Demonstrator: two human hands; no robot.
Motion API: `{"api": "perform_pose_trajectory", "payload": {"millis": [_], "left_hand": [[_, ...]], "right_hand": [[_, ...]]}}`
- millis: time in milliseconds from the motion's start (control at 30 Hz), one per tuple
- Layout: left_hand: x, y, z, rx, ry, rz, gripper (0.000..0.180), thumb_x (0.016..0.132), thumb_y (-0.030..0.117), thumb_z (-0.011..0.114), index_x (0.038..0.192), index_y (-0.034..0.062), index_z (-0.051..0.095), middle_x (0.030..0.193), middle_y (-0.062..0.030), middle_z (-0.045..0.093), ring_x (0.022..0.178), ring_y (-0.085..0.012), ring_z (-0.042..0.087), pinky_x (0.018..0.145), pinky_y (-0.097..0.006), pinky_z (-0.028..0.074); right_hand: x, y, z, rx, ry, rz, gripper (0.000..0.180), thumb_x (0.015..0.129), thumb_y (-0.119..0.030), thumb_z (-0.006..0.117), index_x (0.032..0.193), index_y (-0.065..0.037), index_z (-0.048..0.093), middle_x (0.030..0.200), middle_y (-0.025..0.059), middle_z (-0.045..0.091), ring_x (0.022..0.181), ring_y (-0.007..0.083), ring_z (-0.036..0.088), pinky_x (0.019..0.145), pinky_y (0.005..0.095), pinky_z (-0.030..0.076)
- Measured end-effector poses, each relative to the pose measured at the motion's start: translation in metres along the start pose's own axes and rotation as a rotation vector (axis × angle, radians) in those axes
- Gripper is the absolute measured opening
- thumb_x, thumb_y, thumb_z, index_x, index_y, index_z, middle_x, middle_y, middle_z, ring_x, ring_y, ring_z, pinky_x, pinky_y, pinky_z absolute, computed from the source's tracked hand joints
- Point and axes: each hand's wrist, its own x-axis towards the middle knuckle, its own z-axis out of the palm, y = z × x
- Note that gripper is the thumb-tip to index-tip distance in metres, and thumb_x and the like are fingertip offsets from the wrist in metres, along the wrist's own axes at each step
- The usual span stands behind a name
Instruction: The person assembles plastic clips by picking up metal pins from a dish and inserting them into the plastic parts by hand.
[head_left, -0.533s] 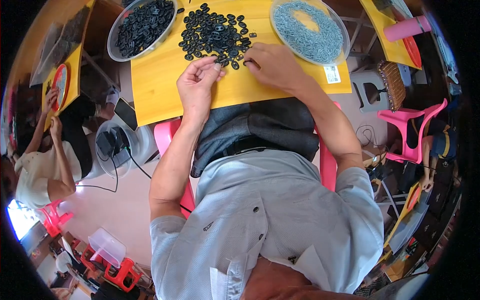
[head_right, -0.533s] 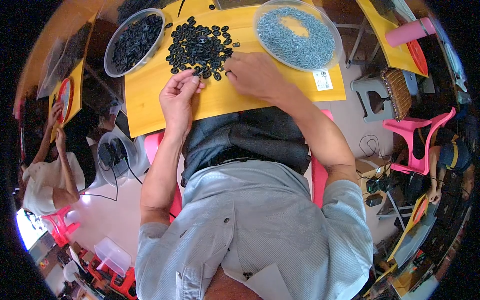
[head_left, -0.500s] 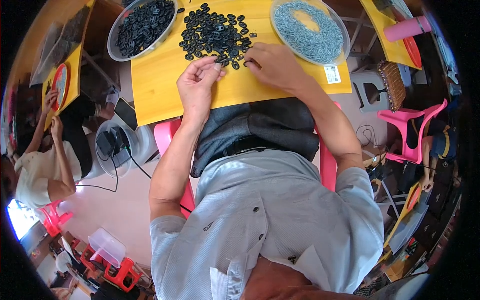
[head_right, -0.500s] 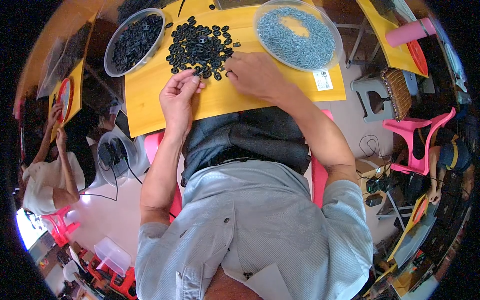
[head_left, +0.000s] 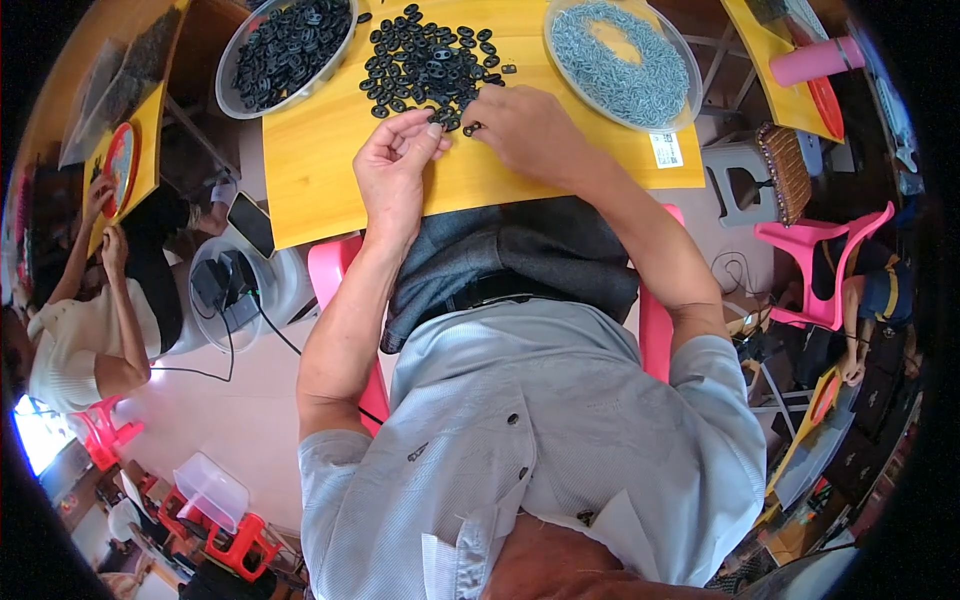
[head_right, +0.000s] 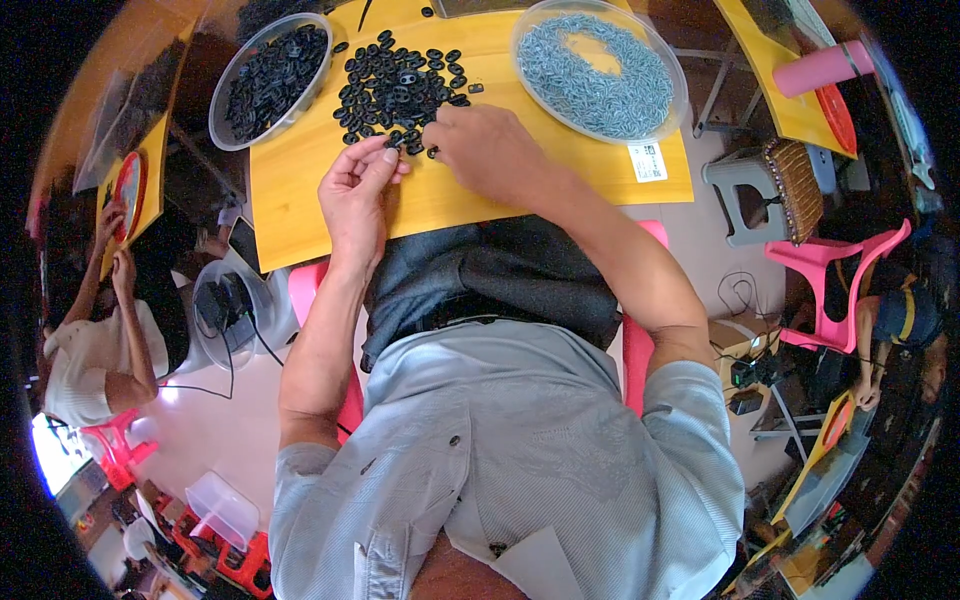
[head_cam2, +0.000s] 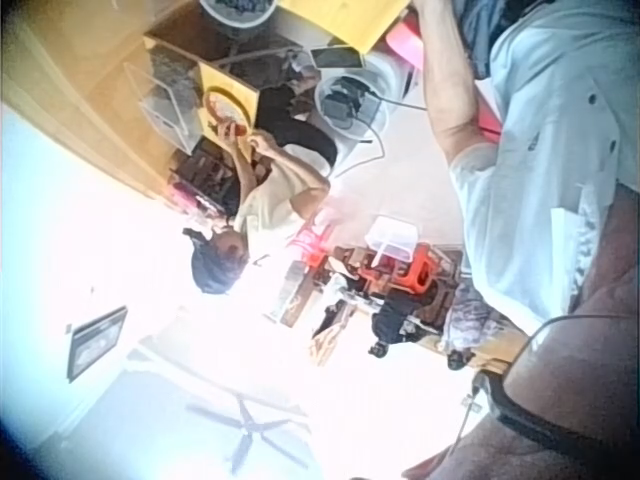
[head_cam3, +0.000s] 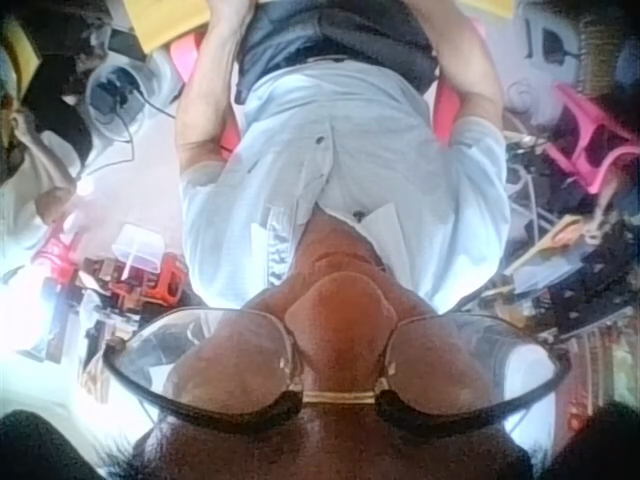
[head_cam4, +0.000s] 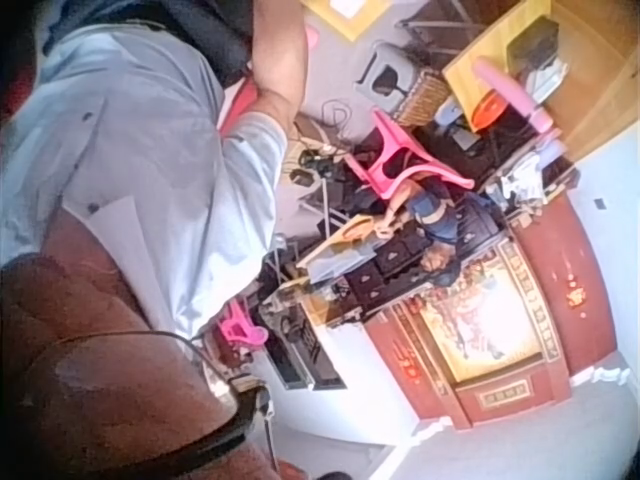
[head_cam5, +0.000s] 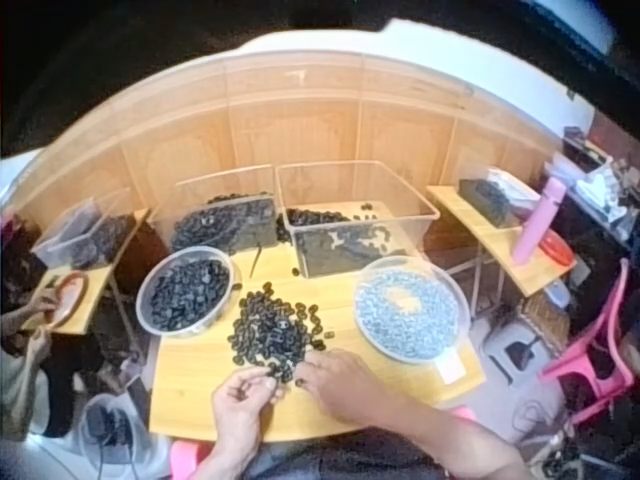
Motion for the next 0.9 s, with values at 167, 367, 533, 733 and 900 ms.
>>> {"api": "perform_pose_trajectory", "payload": {"millis": [167, 367, 533, 733, 900], "left_hand": [[0.000, 0.001, 0.000, -0.002, 0.005, -0.012, 0.016, 0.088, -0.001, 0.067, 0.105, -0.0016, 0.066, 0.089, -0.0074, 0.069, 0.076, -0.0121, 0.066, 0.071, -0.023, 0.051], [0.000, 0.001, 0.001, -0.009, 0.000, -0.012, 0.016, 0.089, -0.001, 0.067, 0.105, -0.0021, 0.066, 0.089, -0.0073, 0.069, 0.076, -0.0119, 0.066, 0.070, -0.023, 0.051], [0.000, -0.001, 0.000, -0.003, -0.013, 0.000, 0.018, 0.089, -0.002, 0.065, 0.106, -0.0020, 0.066, 0.087, -0.0081, 0.069, 0.076, -0.0125, 0.065, 0.070, -0.023, 0.051], [-0.001, 0.000, 0.003, 0.055, -0.013, -0.007, 0.016, 0.088, -0.003, 0.065, 0.104, -0.0024, 0.066, 0.086, -0.0067, 0.069, 0.076, -0.0105, 0.065, 0.070, -0.022, 0.051], [-0.002, 0.002, 0.006, 0.070, -0.016, -0.018, 0.016, 0.088, -0.003, 0.066, 0.104, -0.0026, 0.065, 0.085, -0.0063, 0.069, 0.076, -0.0100, 0.064, 0.070, -0.022, 0.050]], "right_hand": [[0.003, 0.012, -0.008, 0.117, 0.082, 0.032, 0.007, 0.083, -0.015, 0.066, 0.087, -0.009, 0.068, 0.083, 0.0083, 0.062, 0.080, 0.0292, 0.062, 0.070, 0.0399, 0.050], [0.006, 0.008, 0.001, 0.007, 0.009, -0.036, 0.007, 0.081, -0.013, 0.068, 0.087, -0.010, 0.067, 0.084, 0.0075, 0.059, 0.081, 0.0288, 0.061, 0.071, 0.0412, 0.049], [0.006, 0.000, -0.003, 0.038, -0.006, -0.015, 0.007, 0.079, -0.012, 0.069, 0.084, -0.009, 0.064, 0.083, 0.0078, 0.058, 0.081, 0.0285, 0.061, 0.070, 0.0406, 0.049], [0.004, -0.007, -0.011, 0.383, 0.042, 0.201, 0.016, 0.082, -0.007, 0.068, 0.098, -0.007, 0.066, 0.081, 0.0054, 0.064, 0.075, 0.0177, 0.064, 0.065, 0.0298, 0.050], [0.006, 0.003, -0.007, 1.077, 0.064, 0.465, 0.021, 0.086, -0.007, 0.067, 0.106, 0.000, 0.066, 0.079, 0.0052, 0.069, 0.070, 0.0102, 0.066, 0.063, 0.0234, 0.052]]}}
